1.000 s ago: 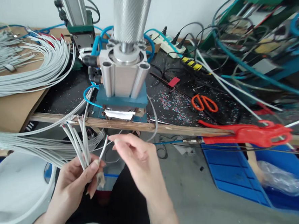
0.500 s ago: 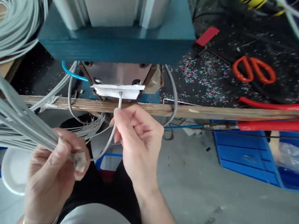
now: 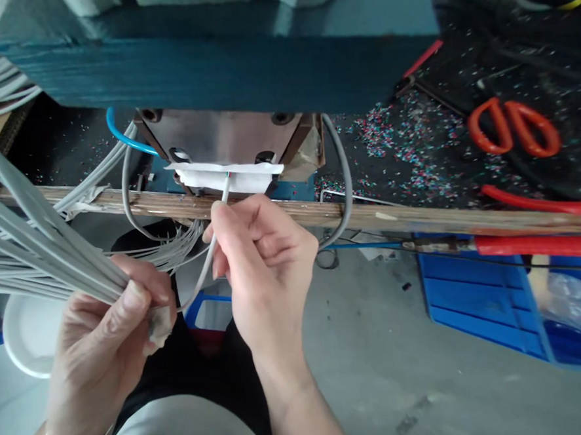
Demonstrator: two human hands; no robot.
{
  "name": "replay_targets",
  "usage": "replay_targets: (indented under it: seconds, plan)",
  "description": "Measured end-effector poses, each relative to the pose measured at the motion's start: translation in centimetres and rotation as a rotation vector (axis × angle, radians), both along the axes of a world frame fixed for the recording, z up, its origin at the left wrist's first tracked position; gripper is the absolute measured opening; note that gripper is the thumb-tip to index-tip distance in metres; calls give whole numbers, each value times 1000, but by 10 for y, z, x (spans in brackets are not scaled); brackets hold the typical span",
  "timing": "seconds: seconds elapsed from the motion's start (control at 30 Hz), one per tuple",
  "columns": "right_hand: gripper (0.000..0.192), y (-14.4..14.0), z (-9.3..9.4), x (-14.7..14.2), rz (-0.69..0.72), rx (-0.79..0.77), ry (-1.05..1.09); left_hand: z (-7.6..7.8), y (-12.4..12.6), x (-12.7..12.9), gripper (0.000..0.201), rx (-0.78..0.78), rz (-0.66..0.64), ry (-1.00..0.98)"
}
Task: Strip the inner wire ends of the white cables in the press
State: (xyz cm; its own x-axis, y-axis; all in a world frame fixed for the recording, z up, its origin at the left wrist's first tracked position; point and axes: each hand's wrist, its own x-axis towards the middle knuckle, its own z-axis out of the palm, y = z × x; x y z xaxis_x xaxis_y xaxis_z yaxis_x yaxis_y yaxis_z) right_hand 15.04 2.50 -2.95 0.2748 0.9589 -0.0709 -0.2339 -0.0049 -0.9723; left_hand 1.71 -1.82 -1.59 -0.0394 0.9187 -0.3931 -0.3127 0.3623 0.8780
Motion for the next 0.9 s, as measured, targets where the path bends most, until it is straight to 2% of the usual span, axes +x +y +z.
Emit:
replay_targets:
  seconds: [0.17,0.4,0.6,0.9]
  plan:
    - [32,-3,-1,-2,-23,-13,-33,-2,1,0,24,-14,-19,-17]
    - [32,6,0,-4,-52,41,77,-1,-1,-1,24,-6,-14,-6]
    - [39,7,-2,-1,-25,28,46,-5,-1,-2,18,-3,-36,-25]
    - [36,9,0,-1,-32,24,90,-2,2,1,24,-15,4,-5]
